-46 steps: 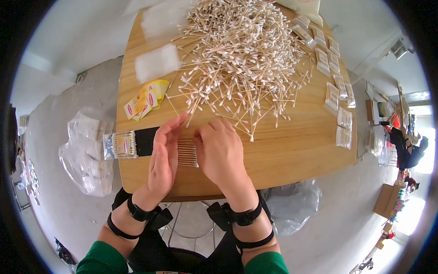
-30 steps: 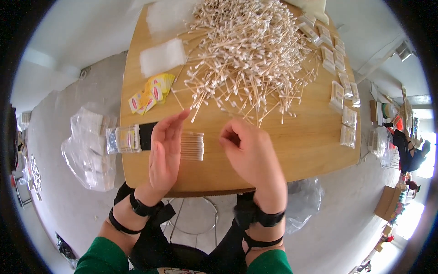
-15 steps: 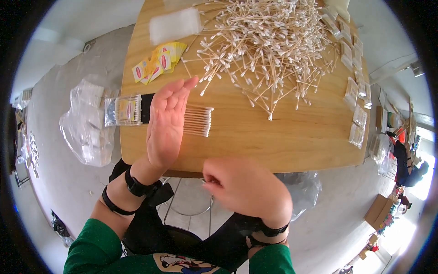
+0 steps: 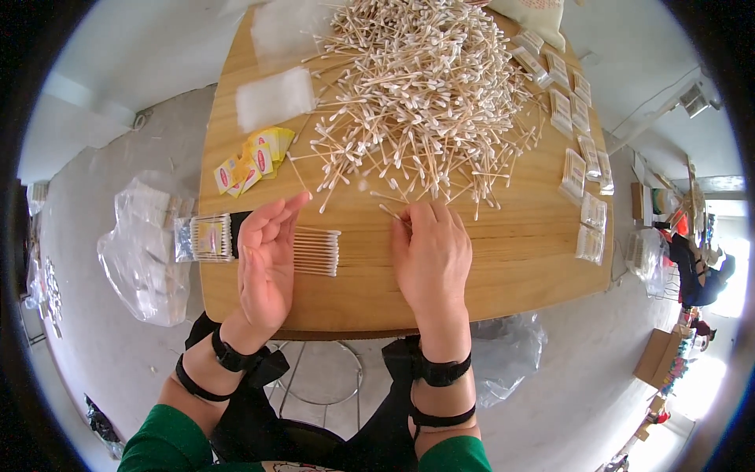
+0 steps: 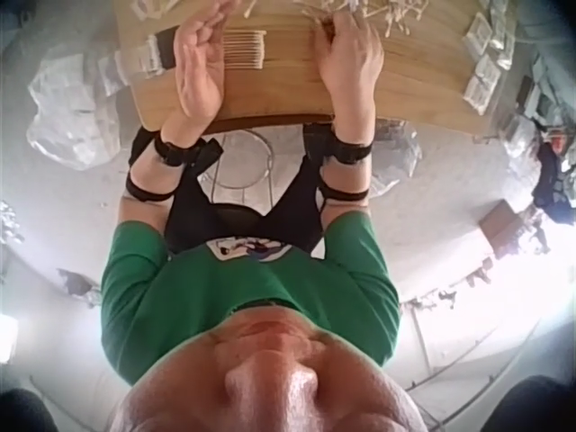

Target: Sorting cotton swabs into bundles and placing them into small plastic bags with labels.

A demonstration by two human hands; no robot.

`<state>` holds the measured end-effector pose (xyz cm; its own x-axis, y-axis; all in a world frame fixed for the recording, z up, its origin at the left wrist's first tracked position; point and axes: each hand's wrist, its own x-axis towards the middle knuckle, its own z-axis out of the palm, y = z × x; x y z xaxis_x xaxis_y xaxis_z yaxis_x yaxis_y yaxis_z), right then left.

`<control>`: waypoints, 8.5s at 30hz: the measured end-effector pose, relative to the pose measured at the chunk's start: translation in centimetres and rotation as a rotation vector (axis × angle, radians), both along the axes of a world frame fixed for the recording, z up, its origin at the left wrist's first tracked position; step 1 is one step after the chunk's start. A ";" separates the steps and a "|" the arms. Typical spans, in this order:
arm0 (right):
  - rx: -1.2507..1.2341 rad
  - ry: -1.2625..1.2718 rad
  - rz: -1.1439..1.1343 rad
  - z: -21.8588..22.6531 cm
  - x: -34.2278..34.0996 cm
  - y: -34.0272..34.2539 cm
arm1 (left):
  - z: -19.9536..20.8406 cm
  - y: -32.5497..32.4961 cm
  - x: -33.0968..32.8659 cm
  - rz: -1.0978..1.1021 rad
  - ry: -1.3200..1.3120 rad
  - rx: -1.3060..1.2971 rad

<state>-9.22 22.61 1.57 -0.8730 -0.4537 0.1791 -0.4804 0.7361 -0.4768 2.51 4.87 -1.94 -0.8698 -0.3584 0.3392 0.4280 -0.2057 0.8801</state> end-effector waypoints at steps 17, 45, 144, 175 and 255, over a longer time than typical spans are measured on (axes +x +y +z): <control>-0.050 0.011 0.235 0.6 1.4 -3.3 | 0.3 -0.8 0.2 0.139 -0.127 0.108; -0.182 -0.029 0.369 -0.6 5.4 -4.6 | 1.3 -1.6 1.0 0.038 -0.285 -0.119; -1.179 -0.922 0.284 -1.7 11.0 -17.9 | 1.2 -12.3 5.9 0.301 -0.212 0.410; -0.061 -0.017 0.118 -0.5 4.0 -8.4 | 1.8 -3.9 0.3 0.262 -0.355 -0.995; -0.168 -0.166 0.156 1.6 -0.6 0.5 | 1.4 0.0 -1.1 0.204 -0.290 -0.876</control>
<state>-9.85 23.12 3.15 -0.8185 -0.5611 0.1236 -0.4869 0.5634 -0.6674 1.39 4.89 -0.55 -0.9110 -0.2334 0.3399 0.1225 0.6340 0.7635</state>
